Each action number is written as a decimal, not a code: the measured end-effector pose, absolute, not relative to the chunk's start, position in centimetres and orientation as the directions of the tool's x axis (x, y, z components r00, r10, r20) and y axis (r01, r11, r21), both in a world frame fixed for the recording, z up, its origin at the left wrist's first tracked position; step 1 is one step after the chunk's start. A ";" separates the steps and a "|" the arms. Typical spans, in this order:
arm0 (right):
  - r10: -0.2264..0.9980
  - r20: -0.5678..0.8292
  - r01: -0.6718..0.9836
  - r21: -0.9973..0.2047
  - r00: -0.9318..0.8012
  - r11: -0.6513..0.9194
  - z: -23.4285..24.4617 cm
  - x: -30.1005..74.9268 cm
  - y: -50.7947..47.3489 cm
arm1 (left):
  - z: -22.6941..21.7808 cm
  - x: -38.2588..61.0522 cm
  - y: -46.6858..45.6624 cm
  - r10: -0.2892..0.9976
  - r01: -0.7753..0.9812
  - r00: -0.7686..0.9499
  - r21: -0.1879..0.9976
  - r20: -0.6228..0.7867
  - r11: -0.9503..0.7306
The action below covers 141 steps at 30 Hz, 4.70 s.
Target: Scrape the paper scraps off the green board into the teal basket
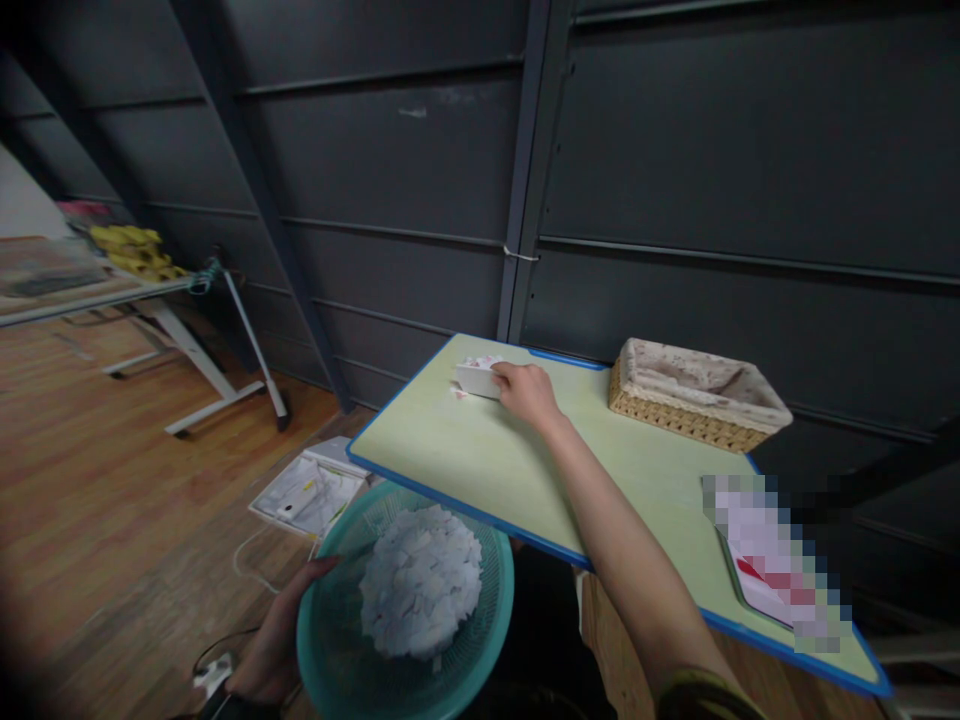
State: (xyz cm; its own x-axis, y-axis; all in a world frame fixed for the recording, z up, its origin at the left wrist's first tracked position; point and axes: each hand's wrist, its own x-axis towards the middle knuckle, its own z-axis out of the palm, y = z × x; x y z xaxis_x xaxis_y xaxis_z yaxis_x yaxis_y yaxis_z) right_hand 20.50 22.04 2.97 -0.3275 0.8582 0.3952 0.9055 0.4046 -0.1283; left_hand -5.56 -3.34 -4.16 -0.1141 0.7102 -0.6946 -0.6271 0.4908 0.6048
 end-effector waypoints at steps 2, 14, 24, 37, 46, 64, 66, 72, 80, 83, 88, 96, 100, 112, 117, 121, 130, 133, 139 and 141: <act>0.861 0.385 0.908 -0.115 -0.333 0.403 3.1 20.5 22.0 | -4.4 -5.7 -3.4 0.701 -0.625 -0.110 0.598 -0.704 0.502; 0.876 0.351 0.922 -0.076 -0.331 0.379 5.8 22.4 21.1 | -3.3 -5.2 -3.2 0.701 -0.609 -0.146 0.622 -0.698 0.493; 0.873 0.403 0.892 -0.232 -0.275 0.388 5.3 22.2 21.3 | -3.3 -5.3 -3.3 0.709 -0.639 -0.111 0.597 -0.696 0.486; 0.813 0.517 0.838 -0.291 -0.268 0.461 3.5 20.9 21.8 | -3.7 -5.7 -3.1 0.719 -0.649 -0.051 0.570 -0.693 0.503; 0.805 0.467 0.873 -0.128 -0.365 0.470 1.7 18.7 21.7 | -4.6 -6.1 -3.0 0.730 -0.663 -0.035 0.562 -0.683 0.494; 0.805 0.490 0.867 -0.175 -0.335 0.467 2.5 19.2 21.4 | -4.6 -5.9 -3.3 0.744 -0.684 -0.055 0.568 -0.666 0.458; 0.806 0.479 0.862 -0.176 -0.347 0.476 2.4 19.2 21.5 | -4.5 -6.0 -3.2 0.740 -0.689 -0.045 0.557 -0.671 0.464; 0.799 0.485 0.835 -0.221 -0.355 0.505 2.5 19.3 21.7 | -4.6 -6.0 -3.1 0.742 -0.684 -0.056 0.567 -0.669 0.460; 0.807 0.465 0.805 -0.279 -0.363 0.523 2.6 19.2 21.6 | -4.9 -6.1 -3.3 0.750 -0.696 -0.046 0.560 -0.660 0.450; 0.806 0.477 0.803 -0.291 -0.350 0.521 2.6 19.2 21.6 | -4.6 -6.0 -3.2 0.734 -0.670 -0.039 0.563 -0.677 0.483; 0.813 0.445 0.776 -0.328 -0.376 0.539 2.9 19.3 21.5 | -4.4 -6.1 -3.2 0.721 -0.663 -0.045 0.561 -0.691 0.496; 0.799 0.490 0.749 -0.368 -0.347 0.551 2.1 18.5 21.5 | -4.3 -6.0 -3.3 0.712 -0.637 -0.076 0.584 -0.698 0.503; 0.799 0.436 0.722 -0.378 -0.414 0.580 2.6 18.9 21.3 | -4.4 -6.1 -3.3 0.713 -0.628 -0.050 0.577 -0.700 0.522; 0.811 0.468 0.706 -0.436 -0.351 0.558 2.5 19.5 21.9 | -4.6 -6.2 -3.2 0.729 -0.675 -0.043 0.558 -0.683 0.483; 0.812 0.438 0.712 -0.418 -0.386 0.564 2.8 19.6 21.7 | -4.3 -5.8 -3.6 0.716 -0.617 -0.107 0.611 -0.689 0.496; 0.810 0.415 0.673 -0.459 -0.416 0.580 3.5 20.4 21.7 | -4.1 -5.7 -3.6 0.720 -0.619 -0.098 0.609 -0.686 0.496; 0.808 0.475 0.722 -0.415 -0.347 0.554 2.3 18.9 21.6 | -4.3 -6.1 -3.3 0.709 -0.647 -0.060 0.568 -0.703 0.509; 0.803 0.446 0.743 -0.359 -0.395 0.565 2.3 18.5 21.2 | -4.3 -6.1 -3.3 0.706 -0.656 -0.051 0.557 -0.706 0.509; 0.778 0.394 0.681 -0.386 -0.488 0.622 4.2 20.0 20.8 | -4.3 -6.0 -3.3 0.726 -0.625 -0.094 0.608 -0.681 0.490; 0.787 0.365 0.647 -0.447 -0.498 0.617 4.9 21.0 21.0 | -4.3 -6.0 -3.3 0.725 -0.624 -0.096 0.608 -0.682 0.491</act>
